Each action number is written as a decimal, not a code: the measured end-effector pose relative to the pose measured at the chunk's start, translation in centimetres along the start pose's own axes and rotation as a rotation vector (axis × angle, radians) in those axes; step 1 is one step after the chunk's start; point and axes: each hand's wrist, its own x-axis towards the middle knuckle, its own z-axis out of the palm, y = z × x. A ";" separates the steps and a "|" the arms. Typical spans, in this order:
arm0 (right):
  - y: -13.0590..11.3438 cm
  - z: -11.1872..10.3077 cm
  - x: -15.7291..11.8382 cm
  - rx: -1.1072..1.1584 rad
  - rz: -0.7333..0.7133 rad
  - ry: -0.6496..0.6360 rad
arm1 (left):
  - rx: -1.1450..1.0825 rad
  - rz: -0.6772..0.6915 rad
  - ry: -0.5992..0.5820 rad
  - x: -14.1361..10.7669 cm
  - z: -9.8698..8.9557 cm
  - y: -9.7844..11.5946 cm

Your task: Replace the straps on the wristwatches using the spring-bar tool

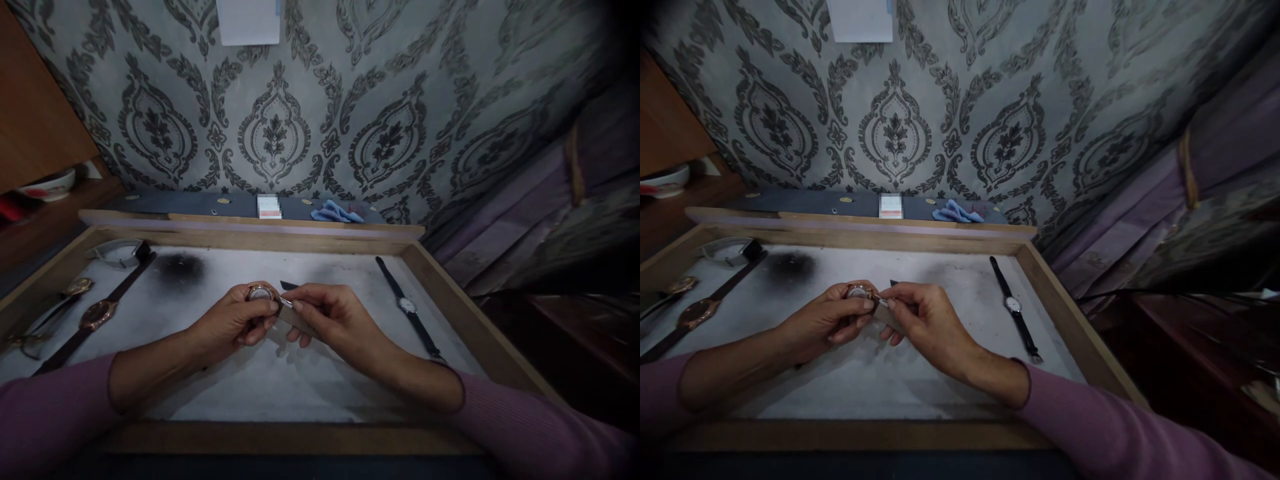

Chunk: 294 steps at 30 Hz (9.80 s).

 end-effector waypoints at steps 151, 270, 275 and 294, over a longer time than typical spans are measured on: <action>-0.3 -0.6 0.9 -0.082 0.092 0.044 | -0.033 0.009 -0.023 0.0 -0.1 -0.3; -0.2 0.3 0.7 0.022 0.162 0.072 | 0.111 0.070 0.123 -0.3 0.3 -0.3; -0.1 0.3 0.8 0.005 0.162 0.060 | 0.121 0.084 0.131 -0.2 0.3 -0.5; -0.1 -1.1 0.8 -0.243 -0.062 0.109 | 0.164 0.094 0.120 0.0 -0.2 -0.8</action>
